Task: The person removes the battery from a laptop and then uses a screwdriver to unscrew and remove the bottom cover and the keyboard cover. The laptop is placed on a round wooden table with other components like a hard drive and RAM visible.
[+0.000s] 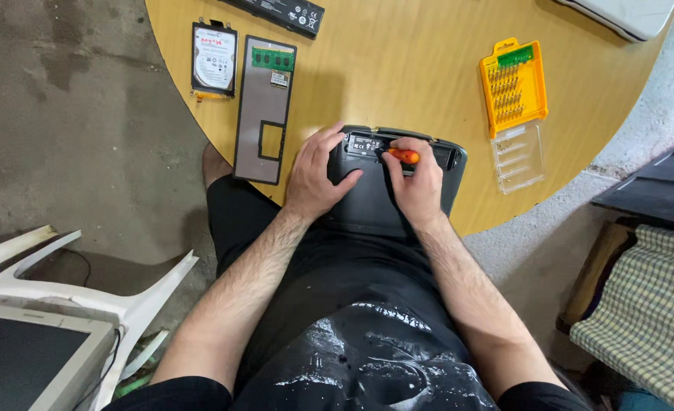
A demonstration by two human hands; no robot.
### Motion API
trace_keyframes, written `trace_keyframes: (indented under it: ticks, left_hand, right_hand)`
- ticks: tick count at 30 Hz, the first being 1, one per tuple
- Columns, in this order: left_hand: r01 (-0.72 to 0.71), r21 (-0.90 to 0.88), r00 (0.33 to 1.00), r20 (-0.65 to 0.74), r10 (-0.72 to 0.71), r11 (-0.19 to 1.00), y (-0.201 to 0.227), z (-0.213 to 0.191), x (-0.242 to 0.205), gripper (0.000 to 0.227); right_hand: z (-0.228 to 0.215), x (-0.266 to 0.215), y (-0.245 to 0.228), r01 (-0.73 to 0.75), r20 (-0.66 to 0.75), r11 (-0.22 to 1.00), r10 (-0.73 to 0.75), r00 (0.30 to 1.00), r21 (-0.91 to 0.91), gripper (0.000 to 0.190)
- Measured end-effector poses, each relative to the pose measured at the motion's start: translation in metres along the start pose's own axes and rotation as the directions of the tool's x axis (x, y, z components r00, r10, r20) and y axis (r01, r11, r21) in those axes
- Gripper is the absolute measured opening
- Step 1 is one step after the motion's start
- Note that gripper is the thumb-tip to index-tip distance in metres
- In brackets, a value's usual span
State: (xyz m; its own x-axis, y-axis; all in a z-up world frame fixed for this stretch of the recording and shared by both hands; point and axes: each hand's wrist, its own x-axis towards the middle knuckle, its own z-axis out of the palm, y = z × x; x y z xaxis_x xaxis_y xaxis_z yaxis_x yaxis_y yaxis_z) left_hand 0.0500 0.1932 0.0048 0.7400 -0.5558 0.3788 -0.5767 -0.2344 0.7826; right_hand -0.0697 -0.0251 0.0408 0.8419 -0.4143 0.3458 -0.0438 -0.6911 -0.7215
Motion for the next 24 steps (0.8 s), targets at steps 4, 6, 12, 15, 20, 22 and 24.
trace_keyframes:
  ticks: [4,6,12,15,20,22,24]
  left_hand:
    - [0.001,-0.001,1.0,0.0,-0.001,1.0,0.001,0.0,0.001,0.078]
    - [-0.004,-0.002,1.0,-0.007,0.004,1.0,-0.001,0.001,-0.001,0.077]
    - [0.011,-0.017,1.0,0.015,-0.011,1.0,0.005,-0.004,0.002,0.075]
    - [0.01,-0.001,1.0,0.011,-0.01,1.0,0.006,-0.004,0.002,0.074]
    - [0.011,-0.007,1.0,0.023,-0.011,1.0,0.002,-0.002,0.002,0.076]
    - [0.008,-0.016,1.0,0.028,-0.008,1.0,0.001,-0.001,0.001,0.077]
    - [0.015,-0.008,0.999,0.029,-0.015,1.0,0.0,0.003,-0.001,0.08]
  right_hand:
    - [0.008,-0.002,0.01,0.052,-0.04,0.997,-0.054,0.998,-0.048,0.062]
    - [0.012,-0.001,0.028,0.13,-0.056,0.989,-0.134,0.989,-0.072,0.054]
    - [-0.013,0.025,-0.004,0.235,-0.089,0.966,-0.245,0.965,-0.109,0.029]
    - [-0.023,0.036,-0.014,0.202,-0.05,0.978,-0.204,0.978,-0.044,0.023]
    - [-0.036,0.048,-0.02,0.134,0.116,0.965,-0.163,0.98,0.226,0.024]
    - [-0.039,0.047,-0.018,0.137,0.156,0.969,-0.171,0.973,0.205,0.024]
    - [-0.04,0.046,-0.017,0.107,0.13,0.966,-0.141,0.982,0.234,0.019]
